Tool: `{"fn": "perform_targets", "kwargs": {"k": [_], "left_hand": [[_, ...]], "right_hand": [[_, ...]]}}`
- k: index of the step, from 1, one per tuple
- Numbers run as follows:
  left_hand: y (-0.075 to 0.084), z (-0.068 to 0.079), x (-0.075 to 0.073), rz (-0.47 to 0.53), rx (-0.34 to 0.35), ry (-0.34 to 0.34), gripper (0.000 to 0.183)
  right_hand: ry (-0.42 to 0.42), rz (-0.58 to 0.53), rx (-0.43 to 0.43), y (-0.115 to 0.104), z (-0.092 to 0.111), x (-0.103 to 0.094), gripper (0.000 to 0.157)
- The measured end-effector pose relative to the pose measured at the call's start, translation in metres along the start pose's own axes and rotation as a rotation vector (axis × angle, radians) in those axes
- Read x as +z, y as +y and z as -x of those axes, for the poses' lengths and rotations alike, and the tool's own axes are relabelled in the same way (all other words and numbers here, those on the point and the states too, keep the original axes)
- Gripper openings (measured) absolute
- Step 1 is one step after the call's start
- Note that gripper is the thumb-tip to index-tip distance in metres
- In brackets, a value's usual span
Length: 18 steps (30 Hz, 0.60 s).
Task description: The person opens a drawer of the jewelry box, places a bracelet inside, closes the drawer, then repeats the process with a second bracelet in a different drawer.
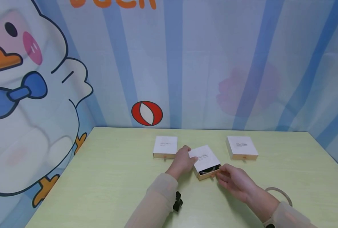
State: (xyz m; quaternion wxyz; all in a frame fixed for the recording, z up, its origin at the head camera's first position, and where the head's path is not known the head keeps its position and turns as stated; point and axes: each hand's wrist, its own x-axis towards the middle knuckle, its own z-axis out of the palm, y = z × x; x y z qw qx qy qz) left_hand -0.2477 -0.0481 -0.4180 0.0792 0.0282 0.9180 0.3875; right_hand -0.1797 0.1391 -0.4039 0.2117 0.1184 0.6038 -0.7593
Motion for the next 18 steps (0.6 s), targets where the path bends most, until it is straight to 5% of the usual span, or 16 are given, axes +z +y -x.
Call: {"fn": "perform_targets", "kwargs": {"k": [13, 18], "left_hand": [[0.0006, -0.0004, -0.0008, 0.014, -0.019, 0.002, 0.046], [0.0016, -0.0009, -0.0008, 0.018, -0.032, 0.004, 0.045]], "right_hand": [[0.000, -0.019, -0.015, 0.0003, -0.0035, 0.0014, 0.027], [0.013, -0.012, -0.013, -0.0005, -0.0032, 0.0038, 0.034]]}}
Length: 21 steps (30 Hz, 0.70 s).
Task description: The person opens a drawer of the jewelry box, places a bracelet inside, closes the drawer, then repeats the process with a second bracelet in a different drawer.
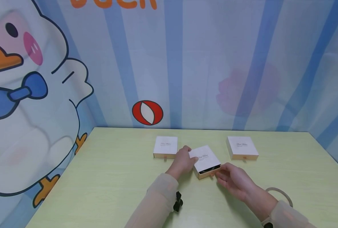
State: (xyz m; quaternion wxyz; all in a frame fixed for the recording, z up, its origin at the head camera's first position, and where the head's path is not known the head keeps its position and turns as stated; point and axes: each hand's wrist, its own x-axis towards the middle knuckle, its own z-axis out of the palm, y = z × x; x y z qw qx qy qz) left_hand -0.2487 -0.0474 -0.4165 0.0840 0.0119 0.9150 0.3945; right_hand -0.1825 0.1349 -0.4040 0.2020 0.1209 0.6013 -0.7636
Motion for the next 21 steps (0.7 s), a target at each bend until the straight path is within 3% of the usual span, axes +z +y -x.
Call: {"fn": "perform_targets", "kwargs": {"k": [5, 21], "left_hand": [[0.0004, -0.0002, -0.0001, 0.007, -0.008, -0.010, 0.046], [0.0011, 0.0011, 0.0000, 0.001, -0.011, -0.006, 0.046]], "right_hand": [[-0.004, -0.008, -0.003, -0.0014, 0.0012, 0.0012, 0.040], [-0.001, -0.056, 0.005, -0.0027, -0.0012, 0.0034, 0.022]]}}
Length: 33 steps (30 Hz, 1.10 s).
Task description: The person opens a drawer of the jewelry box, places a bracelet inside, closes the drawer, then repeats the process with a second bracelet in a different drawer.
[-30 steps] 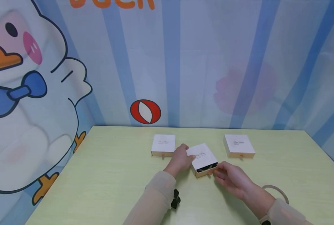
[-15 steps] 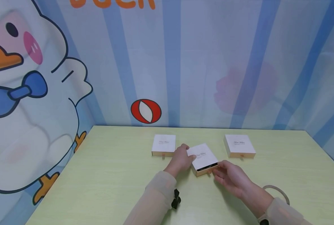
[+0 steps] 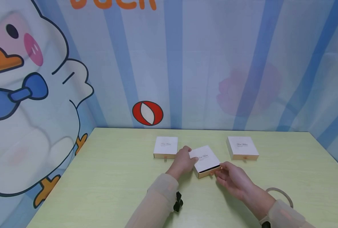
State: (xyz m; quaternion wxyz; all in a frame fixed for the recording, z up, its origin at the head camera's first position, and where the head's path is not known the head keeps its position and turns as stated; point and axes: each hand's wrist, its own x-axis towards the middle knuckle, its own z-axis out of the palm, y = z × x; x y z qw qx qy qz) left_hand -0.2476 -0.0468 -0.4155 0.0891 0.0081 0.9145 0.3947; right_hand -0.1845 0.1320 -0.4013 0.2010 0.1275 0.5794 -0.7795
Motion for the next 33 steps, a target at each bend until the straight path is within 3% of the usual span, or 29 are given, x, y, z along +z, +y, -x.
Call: {"fn": "perform_targets", "kwargs": {"k": [16, 33], "left_hand": [[-0.0006, -0.0008, 0.0001, -0.008, 0.017, 0.015, 0.045], [-0.0012, -0.0013, -0.0007, -0.025, 0.033, 0.016, 0.046]], "right_hand": [[0.036, -0.049, 0.030, -0.0036, -0.0011, 0.0047, 0.018], [0.001, -0.026, -0.001, -0.0028, -0.0030, 0.0011, 0.023]]}}
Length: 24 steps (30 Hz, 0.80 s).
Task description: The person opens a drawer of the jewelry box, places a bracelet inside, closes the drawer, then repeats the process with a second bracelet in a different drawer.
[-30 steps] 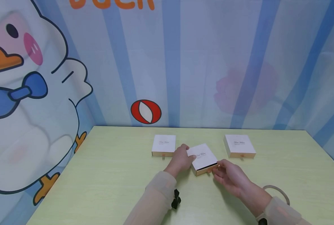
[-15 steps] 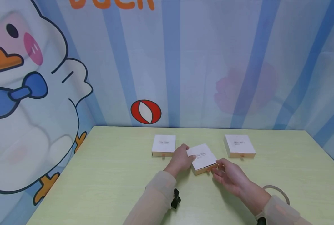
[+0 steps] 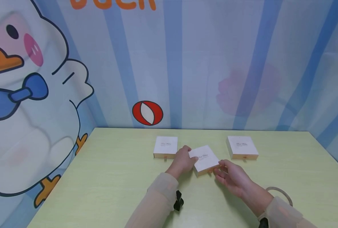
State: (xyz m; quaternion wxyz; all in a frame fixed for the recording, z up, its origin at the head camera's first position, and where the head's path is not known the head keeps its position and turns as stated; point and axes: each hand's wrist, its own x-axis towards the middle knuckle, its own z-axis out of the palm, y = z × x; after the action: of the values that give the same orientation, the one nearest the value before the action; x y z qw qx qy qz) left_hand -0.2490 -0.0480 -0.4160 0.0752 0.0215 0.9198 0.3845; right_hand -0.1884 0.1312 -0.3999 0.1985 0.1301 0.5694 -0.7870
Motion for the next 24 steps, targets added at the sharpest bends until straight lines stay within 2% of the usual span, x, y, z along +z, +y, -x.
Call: {"fn": "perform_targets", "kwargs": {"k": [5, 16, 24], "left_hand": [[0.000, 0.002, 0.001, 0.007, 0.001, 0.008, 0.047], [0.002, 0.007, 0.004, 0.103, -0.023, 0.033, 0.048], [0.008, 0.014, 0.007, 0.123, -0.045, 0.035, 0.060]], "right_hand": [[-0.012, 0.002, -0.008, 0.000, 0.000, 0.000, 0.022], [-0.011, 0.022, -0.010, 0.001, -0.001, -0.001, 0.024], [0.001, 0.049, -0.020, 0.002, -0.003, -0.002, 0.026]]}}
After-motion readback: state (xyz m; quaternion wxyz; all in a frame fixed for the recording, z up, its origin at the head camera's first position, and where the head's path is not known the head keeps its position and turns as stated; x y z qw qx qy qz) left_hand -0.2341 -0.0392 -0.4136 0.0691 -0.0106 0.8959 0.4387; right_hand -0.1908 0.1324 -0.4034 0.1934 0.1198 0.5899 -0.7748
